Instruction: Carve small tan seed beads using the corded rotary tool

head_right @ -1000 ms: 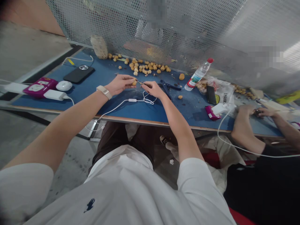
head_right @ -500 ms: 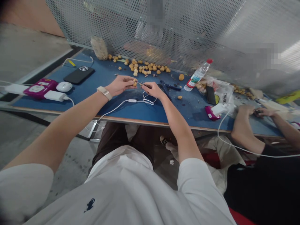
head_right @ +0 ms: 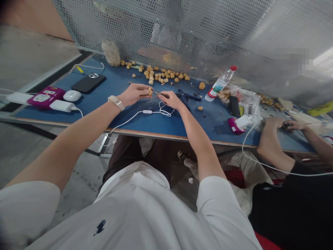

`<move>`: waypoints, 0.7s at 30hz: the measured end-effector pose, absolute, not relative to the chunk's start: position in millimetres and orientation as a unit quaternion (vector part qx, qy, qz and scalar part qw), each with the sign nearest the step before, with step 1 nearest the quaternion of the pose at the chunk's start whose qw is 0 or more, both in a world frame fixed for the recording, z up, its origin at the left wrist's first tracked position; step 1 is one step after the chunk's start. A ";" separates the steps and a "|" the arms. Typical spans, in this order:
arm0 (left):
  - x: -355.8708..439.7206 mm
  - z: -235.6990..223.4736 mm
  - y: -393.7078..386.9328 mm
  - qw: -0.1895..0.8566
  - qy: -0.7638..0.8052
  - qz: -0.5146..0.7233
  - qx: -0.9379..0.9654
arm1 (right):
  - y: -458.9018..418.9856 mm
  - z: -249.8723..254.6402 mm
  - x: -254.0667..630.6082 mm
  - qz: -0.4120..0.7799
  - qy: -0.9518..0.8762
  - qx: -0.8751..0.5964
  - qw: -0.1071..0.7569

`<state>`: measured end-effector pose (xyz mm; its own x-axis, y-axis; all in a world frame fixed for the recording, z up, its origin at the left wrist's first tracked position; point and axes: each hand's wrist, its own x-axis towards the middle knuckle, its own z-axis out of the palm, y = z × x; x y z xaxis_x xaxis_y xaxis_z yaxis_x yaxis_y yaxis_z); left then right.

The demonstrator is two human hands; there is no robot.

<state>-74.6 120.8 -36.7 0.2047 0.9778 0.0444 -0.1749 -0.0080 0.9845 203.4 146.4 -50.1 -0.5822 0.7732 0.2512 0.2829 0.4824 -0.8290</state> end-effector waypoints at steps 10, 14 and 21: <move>-73.9 -36.3 120.1 0.578 0.389 0.501 0.514 | 146.3 -48.8 202.8 0.372 -0.809 -0.337 0.304; -75.0 -39.2 122.0 0.581 0.389 0.495 0.515 | 145.4 -49.2 203.4 0.383 -0.799 -0.338 0.318; -73.1 -37.5 121.1 0.583 0.387 0.500 0.510 | 144.4 -48.4 204.2 0.384 -0.803 -0.334 0.309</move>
<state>-73.1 121.1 -37.5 0.1999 0.9781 0.0583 -0.1882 -0.0201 0.9819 204.2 144.4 -48.4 -0.5860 0.7742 0.2392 0.2995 0.4813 -0.8238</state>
